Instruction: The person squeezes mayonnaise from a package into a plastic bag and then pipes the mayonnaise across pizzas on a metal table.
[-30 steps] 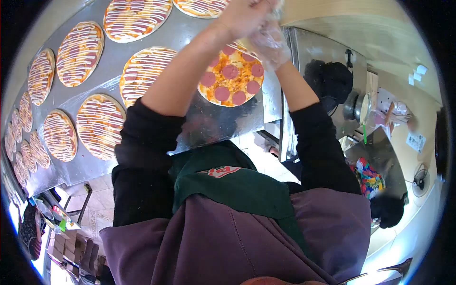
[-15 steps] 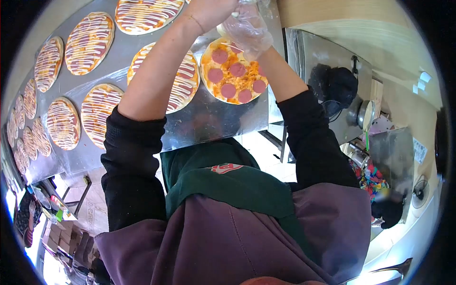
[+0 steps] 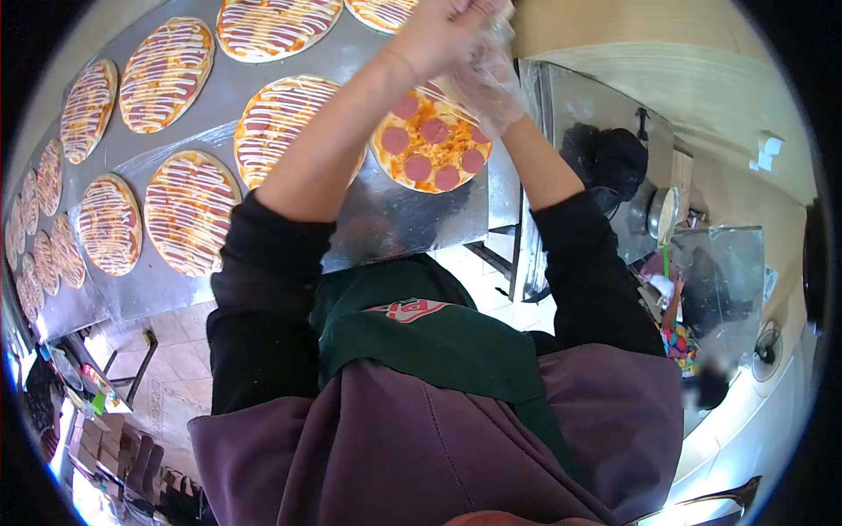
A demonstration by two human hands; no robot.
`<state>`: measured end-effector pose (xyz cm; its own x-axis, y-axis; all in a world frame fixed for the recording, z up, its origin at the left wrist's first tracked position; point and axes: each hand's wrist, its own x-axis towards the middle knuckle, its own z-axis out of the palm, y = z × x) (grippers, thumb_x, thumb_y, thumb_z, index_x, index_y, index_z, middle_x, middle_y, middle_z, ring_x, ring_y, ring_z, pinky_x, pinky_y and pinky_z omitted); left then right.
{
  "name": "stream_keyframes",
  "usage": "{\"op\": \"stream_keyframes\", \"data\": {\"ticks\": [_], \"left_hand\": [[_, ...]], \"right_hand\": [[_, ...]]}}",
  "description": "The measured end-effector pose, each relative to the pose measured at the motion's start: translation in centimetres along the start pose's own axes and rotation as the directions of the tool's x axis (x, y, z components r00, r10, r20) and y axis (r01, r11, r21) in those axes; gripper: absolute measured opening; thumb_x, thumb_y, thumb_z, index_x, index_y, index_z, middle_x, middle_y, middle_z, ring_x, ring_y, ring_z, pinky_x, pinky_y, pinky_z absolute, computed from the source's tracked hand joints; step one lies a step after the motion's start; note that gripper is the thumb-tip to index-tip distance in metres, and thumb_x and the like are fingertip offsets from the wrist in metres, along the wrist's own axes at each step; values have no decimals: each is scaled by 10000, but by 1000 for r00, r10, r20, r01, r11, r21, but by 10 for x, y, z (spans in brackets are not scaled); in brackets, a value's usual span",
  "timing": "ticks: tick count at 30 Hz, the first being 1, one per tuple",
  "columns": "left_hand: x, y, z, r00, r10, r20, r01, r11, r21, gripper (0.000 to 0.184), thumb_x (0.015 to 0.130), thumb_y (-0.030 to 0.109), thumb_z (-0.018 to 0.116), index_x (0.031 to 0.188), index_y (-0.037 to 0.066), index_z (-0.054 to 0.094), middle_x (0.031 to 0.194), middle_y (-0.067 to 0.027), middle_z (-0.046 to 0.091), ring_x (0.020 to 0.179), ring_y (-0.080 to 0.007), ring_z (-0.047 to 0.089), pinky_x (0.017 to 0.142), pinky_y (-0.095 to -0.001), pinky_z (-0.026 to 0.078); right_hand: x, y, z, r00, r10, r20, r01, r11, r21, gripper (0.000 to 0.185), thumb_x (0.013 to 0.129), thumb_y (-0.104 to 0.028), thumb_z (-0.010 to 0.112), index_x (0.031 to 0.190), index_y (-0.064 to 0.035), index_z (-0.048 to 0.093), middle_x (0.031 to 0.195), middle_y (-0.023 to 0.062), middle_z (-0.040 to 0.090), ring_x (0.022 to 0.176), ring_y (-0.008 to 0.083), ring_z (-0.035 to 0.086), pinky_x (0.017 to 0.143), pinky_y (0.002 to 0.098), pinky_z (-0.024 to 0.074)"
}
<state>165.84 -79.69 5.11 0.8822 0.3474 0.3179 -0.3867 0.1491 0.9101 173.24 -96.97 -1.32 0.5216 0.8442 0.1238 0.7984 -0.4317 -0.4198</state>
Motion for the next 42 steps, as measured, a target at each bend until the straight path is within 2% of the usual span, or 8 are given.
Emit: {"op": "stream_keyframes", "data": {"ticks": [10, 13, 15, 24, 33, 35, 40, 42], "left_hand": [[-19, -5, -22, 960, -270, 68, 278, 945, -171, 398, 1070, 334, 581, 1304, 13, 609, 831, 47, 599, 719, -34, 505, 644, -239, 471], [-30, 20, 29, 989, -117, 90, 119, 993, -13, 340, 1068, 326, 588, 1247, 42, 640, 812, 60, 564, 728, -30, 487, 632, -238, 473], [-32, 15, 43, 994, -91, 68, 95, 994, -50, 315, 1069, 328, 587, 1211, 53, 650, 798, 69, 547, 716, -26, 478, 615, -233, 465], [-20, 64, -50, 975, -216, 49, 218, 974, -63, 282, 1091, 313, 534, 1143, 54, 631, 762, 80, 527, 668, -6, 473, 579, -198, 431], [-42, 33, 11, 993, -90, 75, 95, 993, -71, 352, 1067, 353, 585, 1226, 47, 656, 751, 69, 518, 667, -15, 464, 593, -206, 439], [-45, 27, 33, 1000, -21, -1, 21, 1000, -7, 426, 1062, 368, 592, 1332, 39, 617, 745, 66, 515, 650, -29, 479, 586, -209, 439], [-44, 48, 11, 981, -191, 48, 192, 981, -32, 458, 1063, 355, 594, 1394, 38, 580, 800, 69, 527, 692, -40, 508, 621, -218, 484], [-37, 36, -16, 996, -87, 36, 91, 988, -127, 416, 1067, 341, 589, 1355, 43, 605, 842, 66, 540, 726, -37, 516, 640, -229, 512]], "right_hand": [[6, -64, -11, 996, 92, 19, -94, 985, 142, 178, 933, -153, 671, 1077, -58, 717, 1078, 94, 712, 1031, 245, 661, 935, 387, 516], [-31, -9, -11, 992, 117, -54, -18, 538, 843, 272, 965, -130, 629, 1225, -54, 651, 1155, 85, 686, 1091, 228, 651, 974, 373, 518], [-44, -14, -34, 864, 139, 484, -285, -658, 697, 403, 969, -109, 625, 1361, -70, 540, 1246, 72, 633, 1145, 202, 632, 995, 338, 526], [38, -107, -8, 985, 118, 123, -160, 386, 908, 243, 951, -205, 658, 1141, -55, 642, 1032, 67, 667, 926, 162, 660, 825, 305, 558], [-16, -60, -26, 986, -131, 104, 146, 978, -147, 206, 964, -157, 659, 1126, -32, 685, 1014, 66, 717, 942, 194, 676, 822, 334, 534], [-41, -52, -28, 984, 141, 111, -127, 114, 985, 304, 996, -167, 622, 1275, -48, 610, 1195, 96, 663, 1098, 187, 640, 945, 303, 519], [-26, -62, -18, 945, 283, 164, -263, 361, 895, 313, 1029, -202, 576, 1306, -55, 572, 1222, 74, 641, 1100, 179, 633, 947, 310, 534], [6, -68, -6, 929, -296, 222, -355, -541, 762, 287, 1006, -173, 609, 1263, -47, 592, 1142, 62, 661, 1009, 173, 657, 874, 291, 548]]}}
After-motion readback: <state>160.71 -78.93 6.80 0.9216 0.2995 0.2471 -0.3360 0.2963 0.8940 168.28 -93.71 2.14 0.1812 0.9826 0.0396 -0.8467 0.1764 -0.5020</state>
